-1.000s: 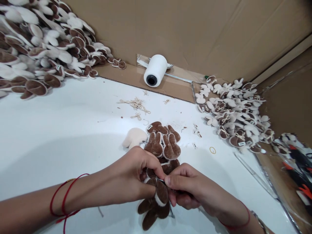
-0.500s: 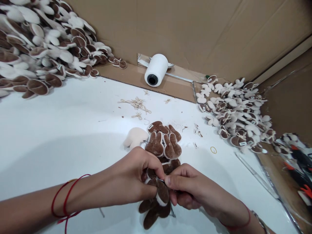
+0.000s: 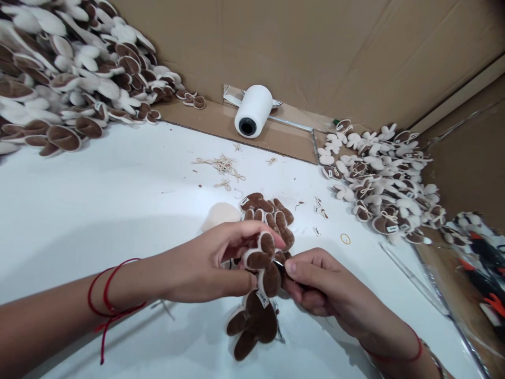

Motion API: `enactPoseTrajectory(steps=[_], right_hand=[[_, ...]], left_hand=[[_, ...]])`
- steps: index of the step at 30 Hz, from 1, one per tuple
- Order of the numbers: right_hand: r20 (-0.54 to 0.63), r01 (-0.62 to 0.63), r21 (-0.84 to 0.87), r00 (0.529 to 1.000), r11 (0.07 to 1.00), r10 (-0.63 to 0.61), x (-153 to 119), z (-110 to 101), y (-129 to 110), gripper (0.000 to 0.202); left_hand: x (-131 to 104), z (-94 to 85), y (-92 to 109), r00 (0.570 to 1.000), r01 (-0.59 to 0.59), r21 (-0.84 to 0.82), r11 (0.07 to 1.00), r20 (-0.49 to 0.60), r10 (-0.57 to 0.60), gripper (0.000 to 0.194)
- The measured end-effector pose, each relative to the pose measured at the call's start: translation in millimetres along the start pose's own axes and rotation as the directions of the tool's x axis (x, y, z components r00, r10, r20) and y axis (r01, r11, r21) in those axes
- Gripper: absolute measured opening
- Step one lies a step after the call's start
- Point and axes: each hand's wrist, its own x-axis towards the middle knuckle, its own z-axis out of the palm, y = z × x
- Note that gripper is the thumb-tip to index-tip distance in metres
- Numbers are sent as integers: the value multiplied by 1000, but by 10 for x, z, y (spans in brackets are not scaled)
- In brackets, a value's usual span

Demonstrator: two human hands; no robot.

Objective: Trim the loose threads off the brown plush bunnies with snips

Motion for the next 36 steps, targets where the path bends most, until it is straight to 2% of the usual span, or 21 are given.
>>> enactPoseTrajectory(steps=[7, 13, 17, 20, 23, 36], right_hand=[[44, 52, 13, 998, 999, -53, -7, -4, -2, 45], [58, 21, 15, 998, 1000, -22, -15, 6, 12, 45], [70, -4, 28, 998, 1000, 2, -12, 16, 25, 45], [101, -20, 48, 995, 999, 15, -6, 15, 41, 45], [124, -46, 62, 992, 997, 38, -2, 15, 50, 45], [165, -96, 81, 983, 992, 81, 27, 0, 97, 43]], left_hand=[[81, -71, -118, 991, -87, -121, 989, 91, 98, 24], [89, -56, -168, 1000, -30, -122, 992, 4, 31, 25], [76, -26, -149, 997, 22, -64, 998, -74, -27, 23], [71, -19, -123, 998, 39, 16, 999, -40, -38, 21], [53, 0, -86, 995, 82, 61, 995, -63, -78, 18], [6, 76, -49, 979, 199, -10, 980, -30, -200, 22]])
